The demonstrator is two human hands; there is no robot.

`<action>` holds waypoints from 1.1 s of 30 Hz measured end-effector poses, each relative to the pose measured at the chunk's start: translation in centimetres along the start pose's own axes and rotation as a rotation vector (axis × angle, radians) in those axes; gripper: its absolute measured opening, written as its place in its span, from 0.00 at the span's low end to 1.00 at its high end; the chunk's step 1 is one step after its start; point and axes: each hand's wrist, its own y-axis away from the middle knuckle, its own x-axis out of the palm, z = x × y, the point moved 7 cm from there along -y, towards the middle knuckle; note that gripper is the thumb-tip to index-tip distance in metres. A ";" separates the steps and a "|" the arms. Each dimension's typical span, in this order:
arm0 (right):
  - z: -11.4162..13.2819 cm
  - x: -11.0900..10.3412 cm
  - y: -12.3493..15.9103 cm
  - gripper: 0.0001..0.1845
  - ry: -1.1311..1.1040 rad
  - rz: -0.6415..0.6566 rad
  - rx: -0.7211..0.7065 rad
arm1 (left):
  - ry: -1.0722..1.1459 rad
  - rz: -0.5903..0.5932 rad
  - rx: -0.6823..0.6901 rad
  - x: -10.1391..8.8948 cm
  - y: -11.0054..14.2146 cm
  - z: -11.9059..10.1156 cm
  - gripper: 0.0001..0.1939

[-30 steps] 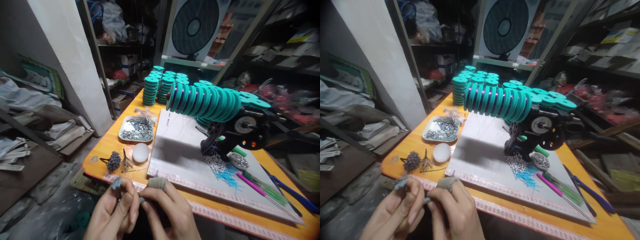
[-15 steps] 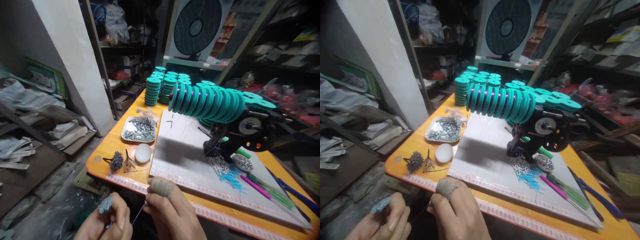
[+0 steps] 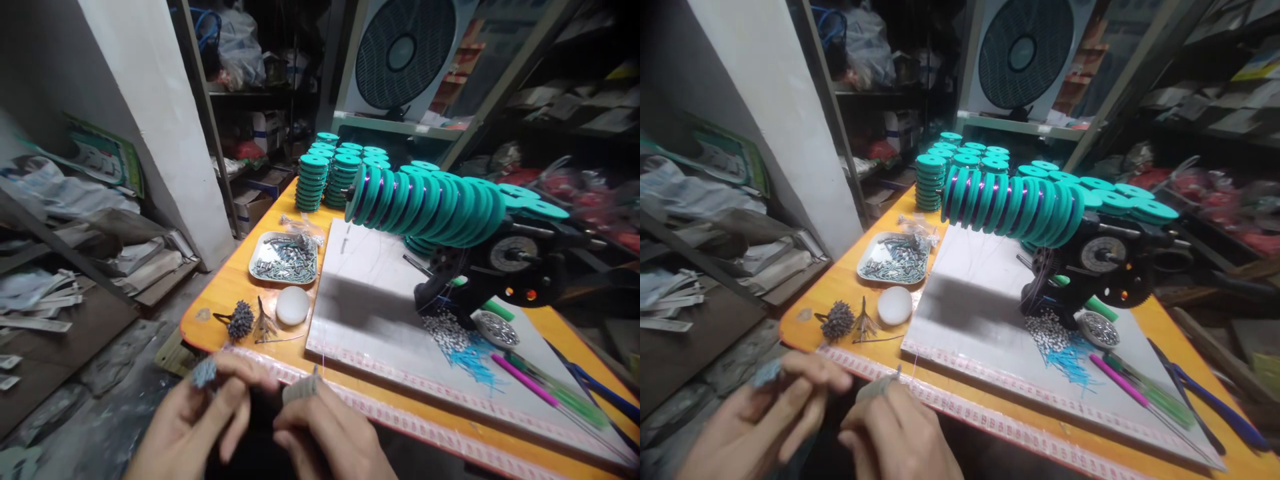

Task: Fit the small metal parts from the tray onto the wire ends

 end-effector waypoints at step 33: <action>-2.5 -1.5 0.1 0.07 -0.209 -0.103 0.332 | -0.931 -0.123 0.736 -0.8 -5.0 -4.0 0.04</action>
